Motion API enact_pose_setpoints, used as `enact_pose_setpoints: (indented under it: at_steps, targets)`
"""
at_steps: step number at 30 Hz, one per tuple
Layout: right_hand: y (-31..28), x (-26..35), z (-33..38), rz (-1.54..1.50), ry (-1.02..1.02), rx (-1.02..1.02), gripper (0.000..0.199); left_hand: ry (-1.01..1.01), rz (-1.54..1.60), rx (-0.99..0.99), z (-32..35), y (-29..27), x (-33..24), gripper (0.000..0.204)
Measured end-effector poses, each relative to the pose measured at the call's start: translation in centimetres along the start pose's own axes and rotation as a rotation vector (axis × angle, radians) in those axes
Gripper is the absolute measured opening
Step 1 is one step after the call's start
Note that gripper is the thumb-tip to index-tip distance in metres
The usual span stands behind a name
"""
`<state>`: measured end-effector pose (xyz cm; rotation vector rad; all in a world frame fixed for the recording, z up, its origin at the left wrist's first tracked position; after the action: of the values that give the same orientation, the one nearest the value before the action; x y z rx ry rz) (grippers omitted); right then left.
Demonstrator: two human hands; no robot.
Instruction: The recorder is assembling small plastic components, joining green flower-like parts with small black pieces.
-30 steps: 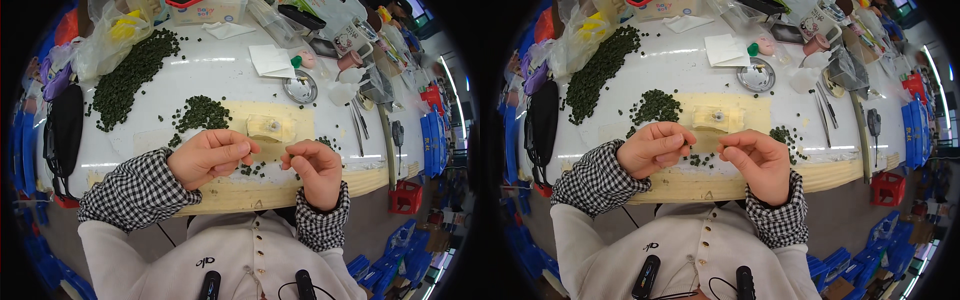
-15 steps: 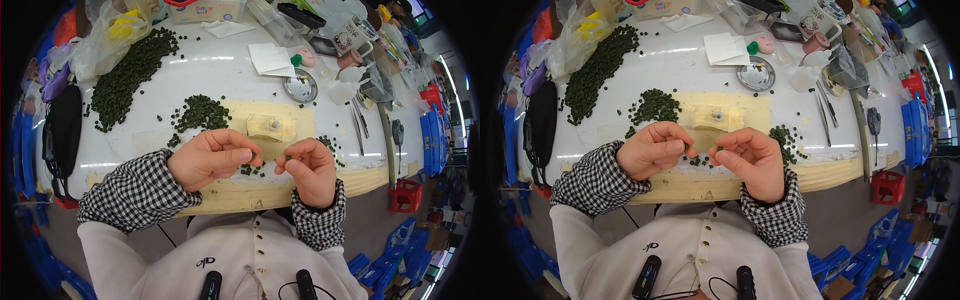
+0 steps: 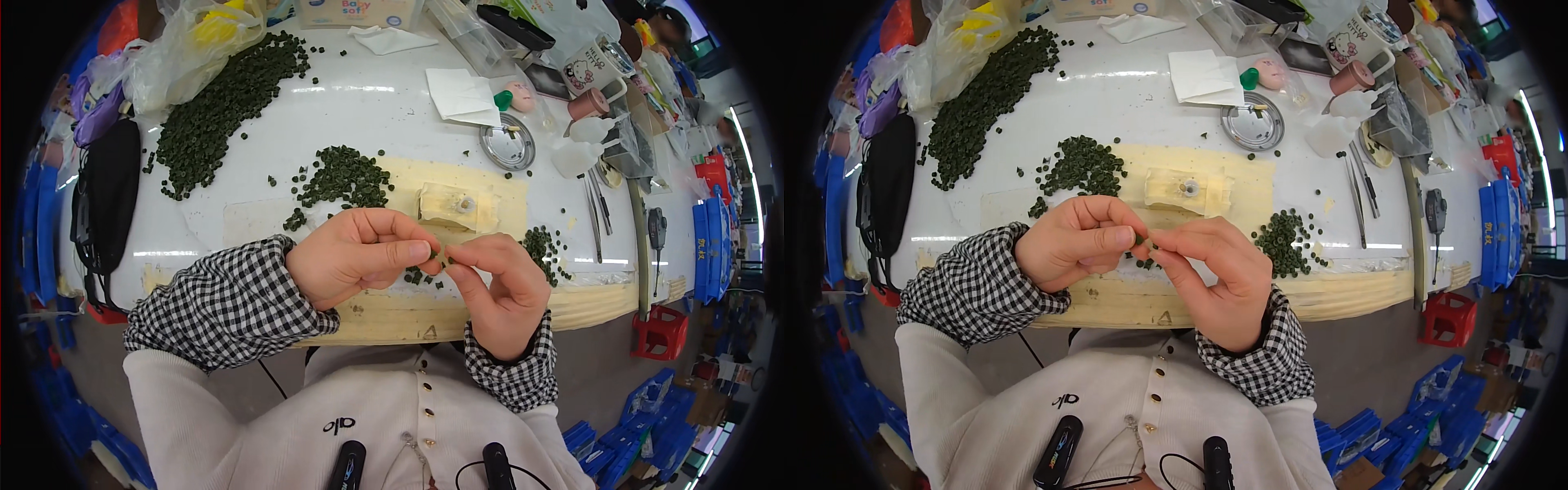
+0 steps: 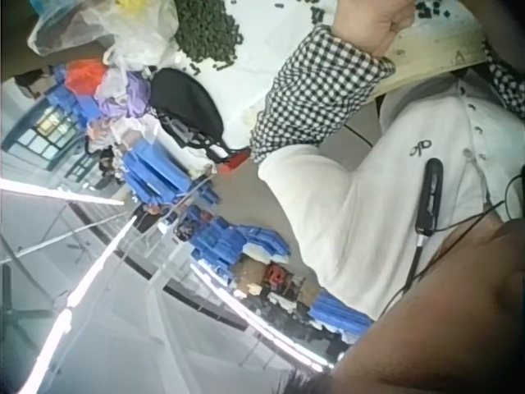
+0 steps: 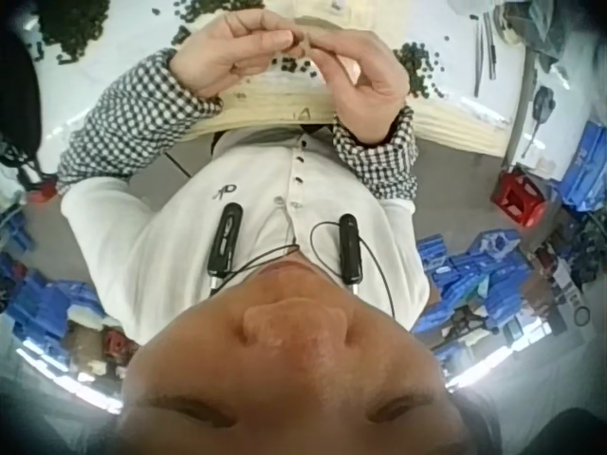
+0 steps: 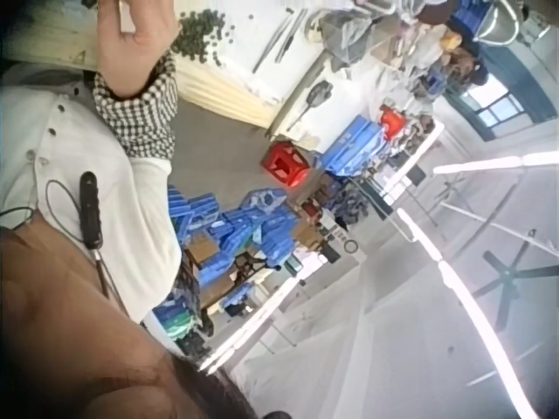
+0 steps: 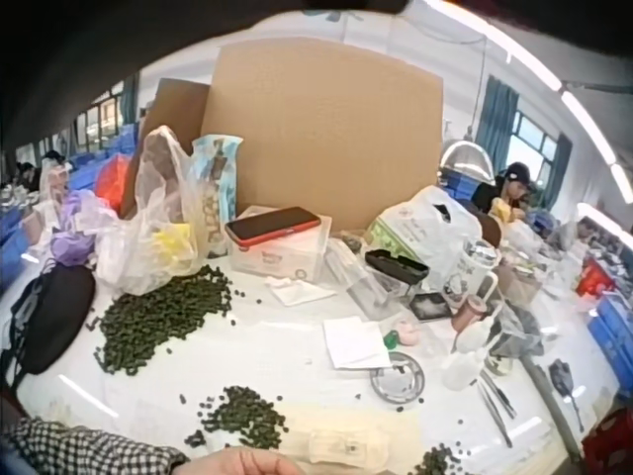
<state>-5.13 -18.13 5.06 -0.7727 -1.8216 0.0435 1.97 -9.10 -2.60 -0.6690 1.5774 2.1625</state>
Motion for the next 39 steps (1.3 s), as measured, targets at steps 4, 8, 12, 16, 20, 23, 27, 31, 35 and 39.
enact_pose_setpoints:
  at_steps: [4, 8, 12, 16, 20, 23, 27, 31, 35, 39]
  targets:
    - [0.4, 1.0, 0.0, 0.155, -0.057, -0.019, 0.028, -0.014, -0.016, -0.014, 0.0, -0.2, 0.4, 0.014]
    - [0.5, 0.8, 0.1, 0.138, -0.058, -0.029, 0.028, -0.013, -0.061, -0.049, 0.1, -0.5, 0.4, 0.011]
    - [0.8, 0.2, 0.1, 0.074, -0.033, -0.006, 0.028, 0.007, -0.097, -0.069, 0.1, -0.9, 0.4, 0.01]
    - [1.0, 0.6, 0.2, 0.125, -0.049, 0.011, 0.028, 0.032, -0.132, -0.107, 0.3, -0.7, 0.1, 0.009]
    - [0.9, -0.2, 0.5, 0.04, -0.011, -0.018, 0.029, 0.049, -0.126, -0.089, 0.2, -0.5, 0.1, 0.009]
    - [0.8, -0.5, 0.4, -0.013, 0.026, -0.018, 0.029, 0.048, -0.118, -0.094, 0.4, -0.3, 0.1, 0.009]
    - [0.8, -0.3, 0.3, 0.022, 0.008, -0.032, 0.029, 0.057, -0.153, -0.113, 0.4, -0.4, -0.1, 0.01]
    - [0.5, -0.2, 0.3, 0.02, -0.017, -0.073, 0.025, 0.075, -0.212, -0.134, 0.6, -0.4, -0.5, 0.011]
    - [0.4, 0.0, 0.5, 0.068, -0.044, -0.088, 0.022, 0.12, -0.253, -0.131, 0.5, 0.0, -1.0, 0.011]
    - [0.3, 0.1, 0.4, 0.071, -0.043, -0.104, 0.022, 0.171, -0.347, -0.147, 0.7, -0.2, -1.4, 0.011]
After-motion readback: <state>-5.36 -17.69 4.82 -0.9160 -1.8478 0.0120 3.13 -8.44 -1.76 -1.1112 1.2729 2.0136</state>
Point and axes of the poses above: each hand's wrist, its own z-axis away from the middle knuckle, its own y-axis out of the palm, x = y × z, the point moved 10 cm from there along -z, towards the middle knuckle, and after that the axes turned 6 degrees about z, right-handed, at the moved point
